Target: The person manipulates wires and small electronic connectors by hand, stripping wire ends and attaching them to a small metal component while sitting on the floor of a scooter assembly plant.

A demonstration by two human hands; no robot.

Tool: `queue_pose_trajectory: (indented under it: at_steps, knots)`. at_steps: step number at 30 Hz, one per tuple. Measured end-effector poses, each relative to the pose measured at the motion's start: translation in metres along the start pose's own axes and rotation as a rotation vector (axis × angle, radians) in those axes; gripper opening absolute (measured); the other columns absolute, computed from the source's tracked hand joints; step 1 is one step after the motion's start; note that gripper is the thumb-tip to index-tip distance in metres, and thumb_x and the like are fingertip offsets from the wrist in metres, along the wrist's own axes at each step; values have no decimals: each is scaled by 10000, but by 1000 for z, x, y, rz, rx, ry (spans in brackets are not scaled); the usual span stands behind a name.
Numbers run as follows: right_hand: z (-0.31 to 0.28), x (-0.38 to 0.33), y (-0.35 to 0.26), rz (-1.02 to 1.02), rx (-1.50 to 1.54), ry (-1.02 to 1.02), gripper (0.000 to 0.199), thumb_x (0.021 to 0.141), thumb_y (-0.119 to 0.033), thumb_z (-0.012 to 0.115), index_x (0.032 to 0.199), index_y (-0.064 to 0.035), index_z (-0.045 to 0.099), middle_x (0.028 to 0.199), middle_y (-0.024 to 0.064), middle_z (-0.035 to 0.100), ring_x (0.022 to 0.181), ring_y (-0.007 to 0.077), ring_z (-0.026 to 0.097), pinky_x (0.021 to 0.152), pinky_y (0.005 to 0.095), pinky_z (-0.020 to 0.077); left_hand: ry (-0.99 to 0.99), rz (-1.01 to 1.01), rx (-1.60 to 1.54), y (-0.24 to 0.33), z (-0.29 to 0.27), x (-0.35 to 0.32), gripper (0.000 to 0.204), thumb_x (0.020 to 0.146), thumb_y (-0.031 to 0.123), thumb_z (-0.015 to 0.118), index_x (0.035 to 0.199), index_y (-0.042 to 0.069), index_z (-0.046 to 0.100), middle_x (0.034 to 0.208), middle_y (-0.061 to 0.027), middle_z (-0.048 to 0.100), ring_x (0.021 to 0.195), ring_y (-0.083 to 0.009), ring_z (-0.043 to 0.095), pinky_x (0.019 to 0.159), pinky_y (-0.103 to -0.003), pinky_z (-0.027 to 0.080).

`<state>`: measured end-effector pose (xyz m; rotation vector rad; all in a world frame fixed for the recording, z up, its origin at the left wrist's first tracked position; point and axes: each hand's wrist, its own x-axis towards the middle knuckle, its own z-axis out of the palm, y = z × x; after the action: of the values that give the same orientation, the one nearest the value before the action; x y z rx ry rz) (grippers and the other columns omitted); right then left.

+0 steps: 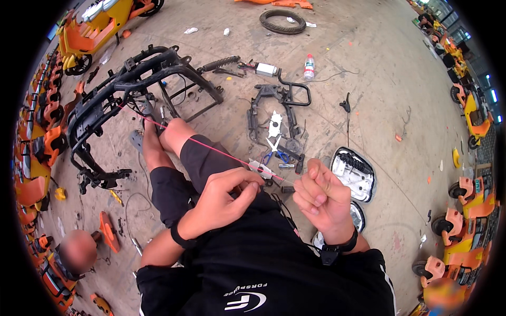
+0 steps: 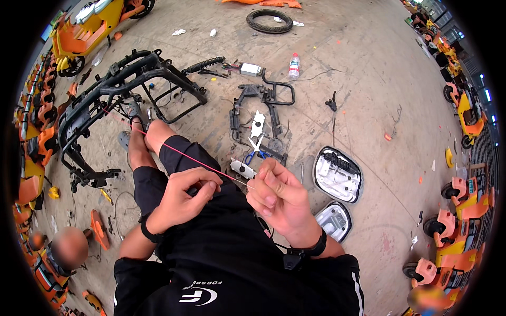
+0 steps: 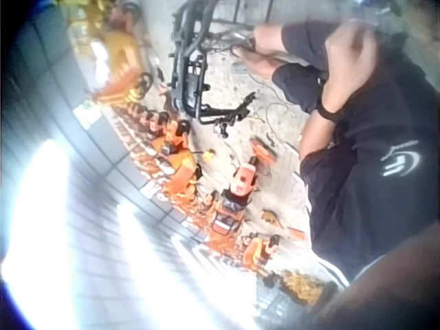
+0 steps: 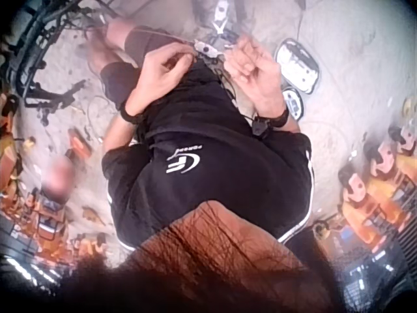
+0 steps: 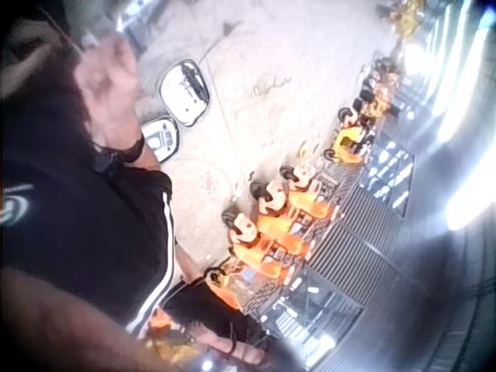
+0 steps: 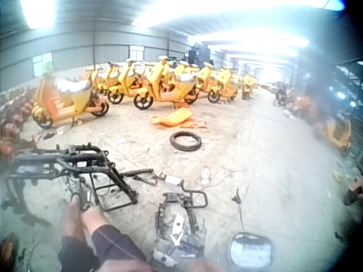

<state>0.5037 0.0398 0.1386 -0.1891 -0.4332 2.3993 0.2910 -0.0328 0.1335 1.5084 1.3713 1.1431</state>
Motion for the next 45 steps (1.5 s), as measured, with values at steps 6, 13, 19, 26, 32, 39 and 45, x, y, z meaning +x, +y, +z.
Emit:
queue_pose_trajectory:
  at_steps: [6, 13, 19, 26, 32, 39, 45]
  knots:
    - [-3, 0, 1, 32, 33, -20, 130, 999, -146, 472, 1004, -40, 548, 594, -6, 428, 522, 97, 372, 483, 236, 339, -12, 8, 45, 18, 0, -5, 175, 893, 38, 617, 1042, -43, 661, 843, -94, 681, 719, -105, 649, 628, -237, 510]
    - [-4, -5, 7, 73, -71, -53, 124, 995, -161, 495, 949, -50, 529, 597, 3, 431, 529, 92, 412, 488, 242, 363, -162, -182, -718, 25, 23, -2, 309, 891, -23, 635, 1196, -61, 610, 1230, -173, 601, 1075, -186, 601, 914, -310, 494]
    - [-10, -8, 18, 19, -179, -80, 129, 970, -170, 552, 935, -49, 524, 656, 82, 556, 553, 154, 514, 518, 275, 425, 41, 148, -358, 27, 30, -5, 162, 861, -17, 663, 1013, -56, 701, 1084, -185, 674, 1032, -278, 631, 891, -355, 495]
    - [-19, 15, 20, -34, -188, -238, 148, 960, -209, 566, 944, -71, 515, 605, 43, 518, 515, 175, 494, 443, 308, 390, 192, 427, -212, 47, 9, -33, 157, 762, -146, 634, 912, -104, 659, 852, -146, 689, 797, -286, 671, 678, -333, 537]
    - [27, 85, 60, -278, -875, -395, 250, 947, -32, 545, 1189, 28, 554, 1091, 201, 633, 709, 148, 585, 644, 274, 489, 144, 468, -74, 73, -34, -74, 192, 786, -170, 585, 959, -131, 658, 768, -150, 664, 686, -281, 660, 611, -338, 541]
    - [129, 139, 151, -709, -1240, -1047, 323, 880, -248, 673, 1119, -34, 636, 1152, 143, 661, 1181, 365, 531, 1043, 496, 360, 602, 486, -205, 97, -75, -192, 123, 893, -81, 526, 933, -124, 634, 716, -135, 606, 546, -182, 543, 497, -276, 421]
    - [176, 144, 220, -395, -1037, -1498, 412, 919, -333, 622, 1195, -31, 575, 1070, 175, 669, 1067, 342, 606, 1035, 565, 356, 938, 194, -144, 111, -70, -264, 143, 922, -19, 548, 990, -86, 655, 685, -96, 612, 569, -131, 565, 514, -261, 436]
